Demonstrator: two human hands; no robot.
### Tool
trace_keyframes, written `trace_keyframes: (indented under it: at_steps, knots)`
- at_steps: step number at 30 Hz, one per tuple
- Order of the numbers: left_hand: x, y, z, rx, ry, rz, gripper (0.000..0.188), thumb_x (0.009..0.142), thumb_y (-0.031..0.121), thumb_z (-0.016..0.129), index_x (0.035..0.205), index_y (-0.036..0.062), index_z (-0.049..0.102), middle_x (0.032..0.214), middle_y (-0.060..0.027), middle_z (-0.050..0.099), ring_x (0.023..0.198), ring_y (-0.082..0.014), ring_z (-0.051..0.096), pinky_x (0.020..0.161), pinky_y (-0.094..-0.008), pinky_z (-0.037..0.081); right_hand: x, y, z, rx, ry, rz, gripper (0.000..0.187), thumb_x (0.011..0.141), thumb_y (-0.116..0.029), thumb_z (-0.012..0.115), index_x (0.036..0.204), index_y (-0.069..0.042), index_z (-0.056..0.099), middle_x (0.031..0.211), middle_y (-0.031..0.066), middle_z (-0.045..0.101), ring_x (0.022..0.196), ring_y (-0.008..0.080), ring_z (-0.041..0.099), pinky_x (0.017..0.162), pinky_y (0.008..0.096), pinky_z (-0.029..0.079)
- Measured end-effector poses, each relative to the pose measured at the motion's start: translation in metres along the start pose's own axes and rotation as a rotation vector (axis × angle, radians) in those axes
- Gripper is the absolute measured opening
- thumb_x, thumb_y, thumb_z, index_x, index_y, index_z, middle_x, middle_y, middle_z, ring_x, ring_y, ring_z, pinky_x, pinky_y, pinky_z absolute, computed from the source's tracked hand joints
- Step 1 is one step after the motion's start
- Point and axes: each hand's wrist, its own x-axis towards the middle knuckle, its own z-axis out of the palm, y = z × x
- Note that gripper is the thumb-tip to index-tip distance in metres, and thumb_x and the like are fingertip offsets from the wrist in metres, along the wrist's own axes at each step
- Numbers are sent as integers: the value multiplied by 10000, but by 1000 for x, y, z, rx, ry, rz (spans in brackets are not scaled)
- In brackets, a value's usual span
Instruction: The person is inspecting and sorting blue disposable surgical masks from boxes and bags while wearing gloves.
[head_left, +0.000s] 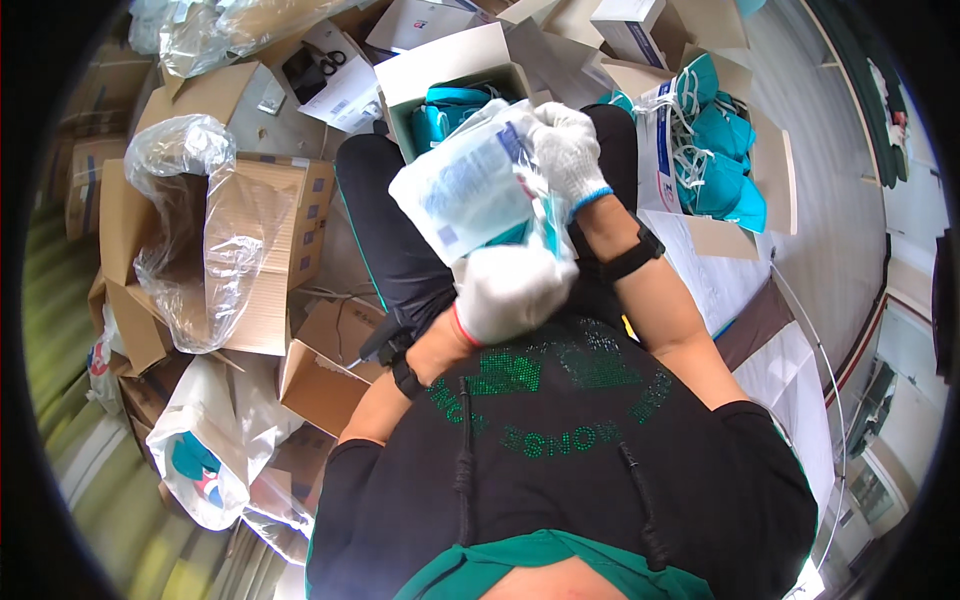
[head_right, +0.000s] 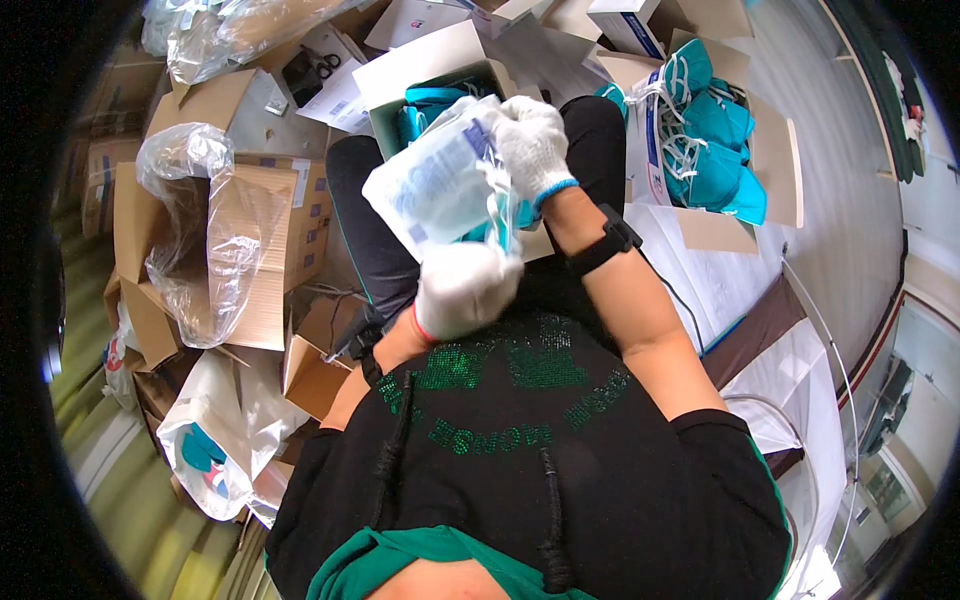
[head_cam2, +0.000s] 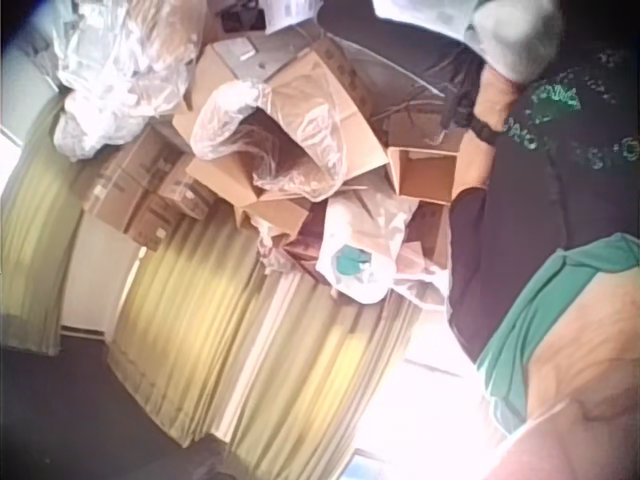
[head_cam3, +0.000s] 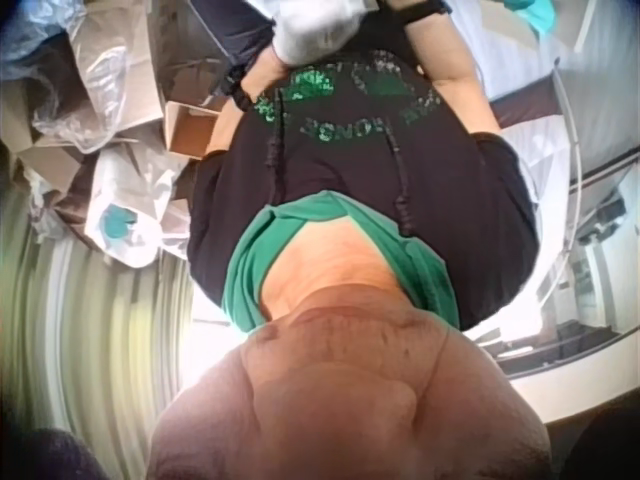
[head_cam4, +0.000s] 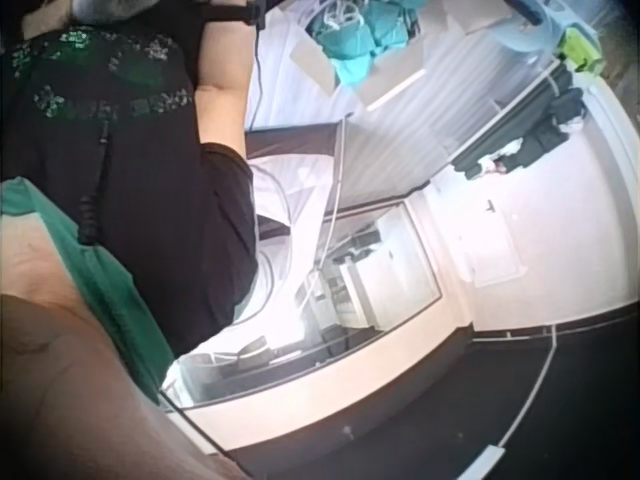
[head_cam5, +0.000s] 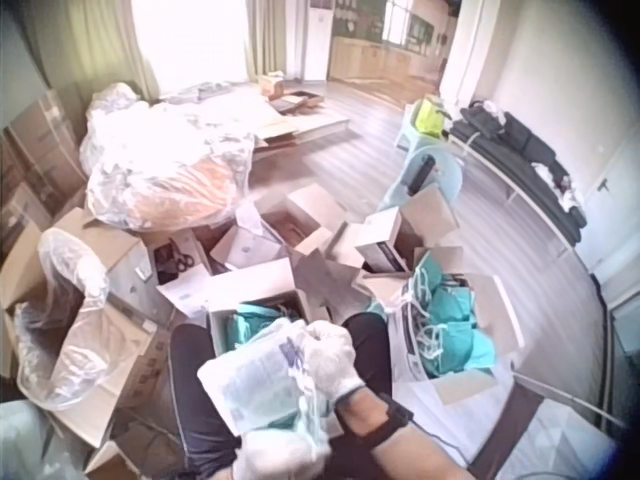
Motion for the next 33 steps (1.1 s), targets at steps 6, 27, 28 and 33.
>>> trace_keyframes:
  at_steps: [6, 27, 28, 33]
  knots:
    - [3, -8, -28, -413, -3, -387, 156, 904, 35, 648, 750, 22, 626, 667, -118, 589, 575, -290, 599, 542, -358, 468, 12, 10, -19, 116, -115, 89, 263, 948, -253, 708, 897, 5, 724, 739, 32, 666, 676, 89, 588, 628, 275, 496]
    - [25, -99, -13, 162, -203, -485, 237, 827, 178, 798, 820, 39, 606, 899, -125, 586, 796, -301, 631, 720, -378, 536, -12, -4, -18, 71, -360, -102, 290, 943, -293, 708, 1053, -25, 705, 940, 87, 714, 834, 138, 665, 777, 292, 552]
    - [25, -99, -12, 154, -192, -482, 231, 836, 177, 791, 825, 39, 606, 895, -126, 580, 787, -303, 628, 714, -379, 533, -11, -4, -17, -12, -372, -83, 308, 934, -313, 715, 1057, -30, 707, 945, 94, 717, 835, 150, 673, 782, 302, 554]
    - [22, -98, -12, 64, -169, -551, 214, 868, 166, 757, 821, 27, 602, 855, -134, 579, 757, -312, 617, 676, -381, 514, -11, -15, -16, -60, -347, -234, 296, 905, -311, 721, 1040, -48, 732, 951, 108, 723, 826, 217, 696, 784, 342, 562]
